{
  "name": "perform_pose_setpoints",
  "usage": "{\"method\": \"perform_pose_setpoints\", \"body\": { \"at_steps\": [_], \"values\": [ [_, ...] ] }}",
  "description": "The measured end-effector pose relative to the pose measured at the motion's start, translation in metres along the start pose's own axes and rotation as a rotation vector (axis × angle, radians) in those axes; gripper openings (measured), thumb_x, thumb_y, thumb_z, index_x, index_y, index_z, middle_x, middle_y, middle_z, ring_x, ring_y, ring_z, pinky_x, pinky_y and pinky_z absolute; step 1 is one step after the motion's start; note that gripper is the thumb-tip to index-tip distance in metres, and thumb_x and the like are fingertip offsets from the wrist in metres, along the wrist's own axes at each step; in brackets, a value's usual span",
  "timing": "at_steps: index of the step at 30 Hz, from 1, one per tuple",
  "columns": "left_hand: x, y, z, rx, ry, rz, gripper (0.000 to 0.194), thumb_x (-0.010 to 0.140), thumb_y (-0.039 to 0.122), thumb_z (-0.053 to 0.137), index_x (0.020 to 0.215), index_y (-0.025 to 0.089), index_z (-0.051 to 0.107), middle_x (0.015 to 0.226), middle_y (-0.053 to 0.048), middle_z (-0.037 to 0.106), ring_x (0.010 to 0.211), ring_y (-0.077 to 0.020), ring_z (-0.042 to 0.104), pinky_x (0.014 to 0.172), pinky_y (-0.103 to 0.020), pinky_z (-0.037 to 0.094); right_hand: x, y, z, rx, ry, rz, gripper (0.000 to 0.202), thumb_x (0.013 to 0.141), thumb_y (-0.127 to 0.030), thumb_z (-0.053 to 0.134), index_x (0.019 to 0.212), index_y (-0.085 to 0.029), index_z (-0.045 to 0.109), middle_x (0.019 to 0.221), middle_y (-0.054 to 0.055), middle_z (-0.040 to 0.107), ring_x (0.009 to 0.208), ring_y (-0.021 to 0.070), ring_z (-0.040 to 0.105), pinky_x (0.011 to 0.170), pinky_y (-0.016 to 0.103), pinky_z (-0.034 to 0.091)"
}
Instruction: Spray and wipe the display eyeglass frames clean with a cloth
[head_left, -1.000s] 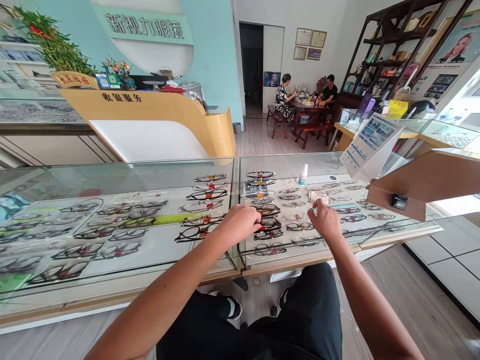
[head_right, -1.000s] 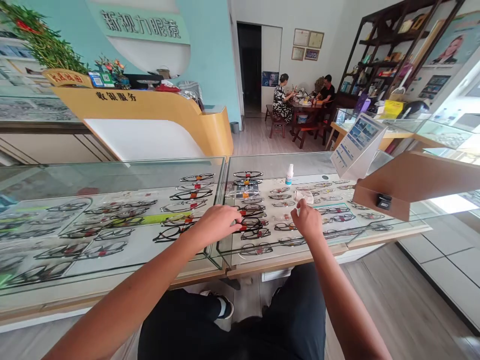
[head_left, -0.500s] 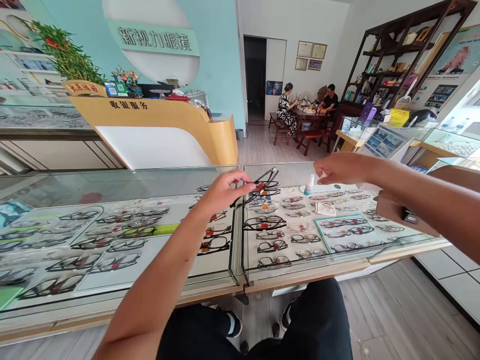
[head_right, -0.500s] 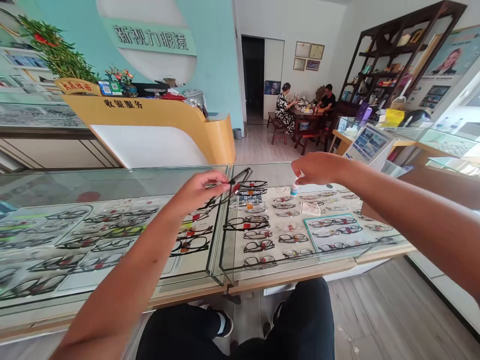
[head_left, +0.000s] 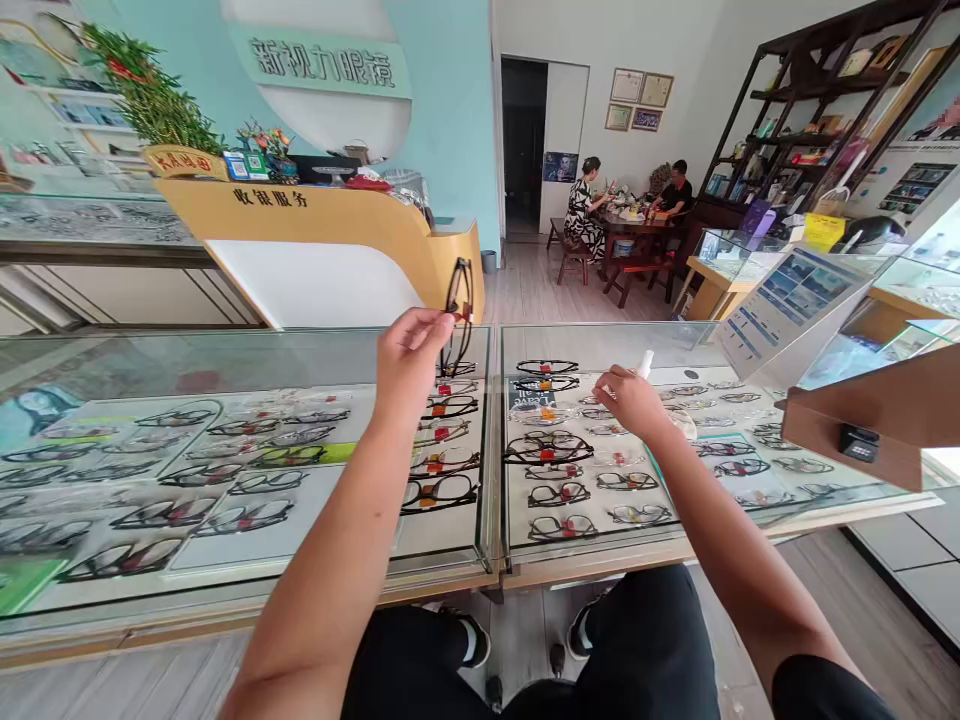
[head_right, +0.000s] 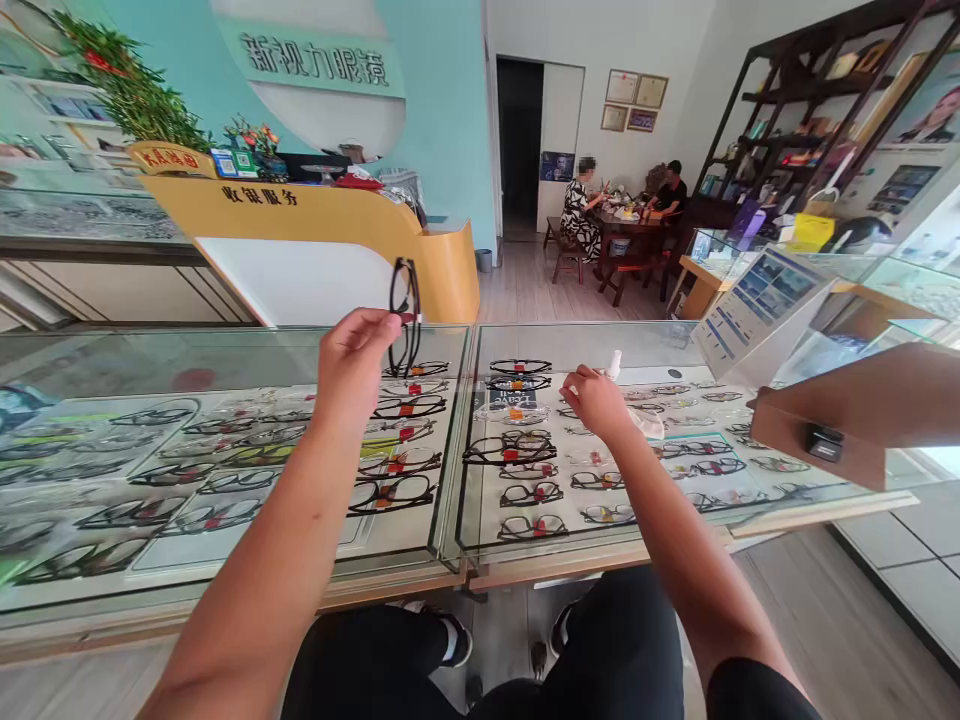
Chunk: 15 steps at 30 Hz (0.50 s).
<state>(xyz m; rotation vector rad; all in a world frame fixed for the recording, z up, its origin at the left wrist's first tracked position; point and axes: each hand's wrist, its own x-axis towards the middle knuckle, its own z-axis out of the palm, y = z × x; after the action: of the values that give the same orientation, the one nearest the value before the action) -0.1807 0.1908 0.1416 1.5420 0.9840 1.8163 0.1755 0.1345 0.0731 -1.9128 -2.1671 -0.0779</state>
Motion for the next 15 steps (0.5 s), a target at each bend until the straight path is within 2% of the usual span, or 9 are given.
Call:
{"method": "perform_pose_setpoints", "body": {
  "at_steps": [3,6,9,12,15],
  "values": [
    [0.015,-0.013,-0.022,-0.054,0.074,-0.064,0.044,0.075,0.057,0.1,0.087,0.022,0.075,0.093,-0.003,0.082,0.094,-0.0205,0.075,0.092,-0.032,0.059,0.002,0.006,0.013,-0.002,0.036,-0.015,0.024,0.118,-0.027,0.06,0.129,-0.019,0.079,0.13,0.016,0.079,0.118,0.0315,0.075,0.09,0.038,0.05],
    [0.027,-0.029,-0.048,-0.15,0.171,-0.155,0.041,0.07,0.044,0.105,0.083,0.021,0.074,0.086,-0.001,0.08,0.084,-0.0157,0.071,0.086,-0.03,0.057,0.004,0.01,0.025,-0.01,0.023,-0.006,0.022,0.115,-0.024,0.065,0.132,-0.019,0.077,0.128,0.016,0.081,0.116,0.0322,0.076,0.092,0.039,0.051],
    [0.036,-0.042,-0.068,-0.334,0.223,-0.249,0.044,0.065,0.039,0.108,0.081,0.022,0.07,0.085,-0.001,0.081,0.078,-0.0165,0.073,0.069,-0.027,0.05,0.005,0.012,0.032,-0.009,0.01,0.006,0.021,0.113,-0.022,0.066,0.13,-0.019,0.078,0.124,0.015,0.082,0.113,0.0321,0.076,0.092,0.041,0.051],
    [0.04,-0.049,-0.077,-0.409,0.234,-0.309,0.042,0.071,0.034,0.105,0.08,0.022,0.067,0.081,0.0,0.08,0.071,-0.0164,0.073,0.058,-0.025,0.04,0.003,0.012,0.029,-0.01,0.023,0.024,0.024,0.113,-0.025,0.066,0.133,-0.017,0.079,0.129,0.018,0.08,0.119,0.0359,0.074,0.099,0.046,0.053],
    [0.041,-0.054,-0.08,-0.399,0.286,-0.374,0.035,0.083,0.027,0.098,0.08,0.021,0.064,0.079,0.001,0.079,0.068,-0.0149,0.073,0.059,-0.025,0.045,-0.003,0.003,0.022,0.08,0.151,-0.074,0.024,0.113,-0.034,0.071,0.127,-0.02,0.084,0.135,0.018,0.076,0.126,0.0382,0.069,0.108,0.052,0.051]
  ]
}}
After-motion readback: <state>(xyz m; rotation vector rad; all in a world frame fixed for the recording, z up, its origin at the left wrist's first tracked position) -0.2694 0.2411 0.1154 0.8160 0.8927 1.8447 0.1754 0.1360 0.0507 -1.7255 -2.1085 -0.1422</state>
